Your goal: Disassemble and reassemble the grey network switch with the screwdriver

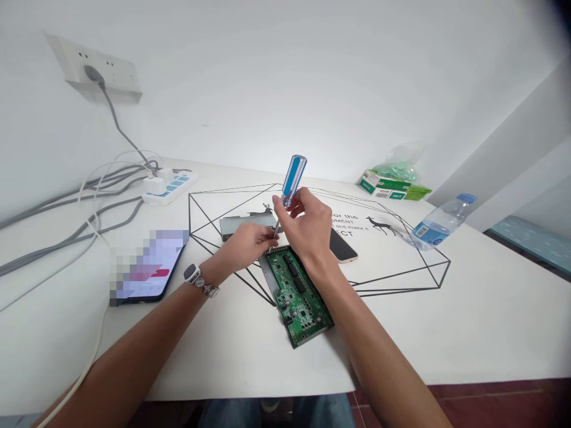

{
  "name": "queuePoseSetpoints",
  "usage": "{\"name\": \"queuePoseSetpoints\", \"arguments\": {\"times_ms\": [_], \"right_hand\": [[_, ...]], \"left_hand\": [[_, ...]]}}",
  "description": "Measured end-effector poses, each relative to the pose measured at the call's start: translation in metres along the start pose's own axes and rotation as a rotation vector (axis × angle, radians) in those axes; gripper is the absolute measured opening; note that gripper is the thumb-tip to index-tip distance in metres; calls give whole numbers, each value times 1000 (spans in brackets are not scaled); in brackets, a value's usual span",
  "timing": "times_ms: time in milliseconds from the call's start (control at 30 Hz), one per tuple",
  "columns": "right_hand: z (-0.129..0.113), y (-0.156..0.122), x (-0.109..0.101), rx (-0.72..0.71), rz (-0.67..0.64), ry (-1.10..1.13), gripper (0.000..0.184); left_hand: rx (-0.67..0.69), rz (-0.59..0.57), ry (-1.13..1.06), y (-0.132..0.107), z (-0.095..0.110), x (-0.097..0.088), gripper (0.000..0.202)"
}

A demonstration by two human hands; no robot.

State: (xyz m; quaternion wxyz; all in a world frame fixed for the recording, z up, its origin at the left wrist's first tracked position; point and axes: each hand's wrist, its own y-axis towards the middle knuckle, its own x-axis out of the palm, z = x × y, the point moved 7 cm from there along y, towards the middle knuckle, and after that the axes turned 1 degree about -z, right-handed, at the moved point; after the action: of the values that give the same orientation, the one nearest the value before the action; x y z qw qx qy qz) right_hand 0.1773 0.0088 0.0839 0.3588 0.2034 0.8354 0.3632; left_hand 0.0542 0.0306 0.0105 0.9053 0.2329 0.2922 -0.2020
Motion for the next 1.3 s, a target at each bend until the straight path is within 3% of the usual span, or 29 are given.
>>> {"name": "queuePoseSetpoints", "arguments": {"times_ms": [400,633,933,1300], "right_hand": [[-4,-1,4,-34,-100,79,26],[-2,2,-2,55,-24,-82,38],[-3,2,2,-3,43,-172,32],[5,5,16,5,-214,100,23]], "left_hand": [[6,13,-22,0,0,-2,24],[6,41,7,0,1,-1,28],[8,52,17,1,2,-1,28],[-57,40,-64,1,-5,-1,20]]}}
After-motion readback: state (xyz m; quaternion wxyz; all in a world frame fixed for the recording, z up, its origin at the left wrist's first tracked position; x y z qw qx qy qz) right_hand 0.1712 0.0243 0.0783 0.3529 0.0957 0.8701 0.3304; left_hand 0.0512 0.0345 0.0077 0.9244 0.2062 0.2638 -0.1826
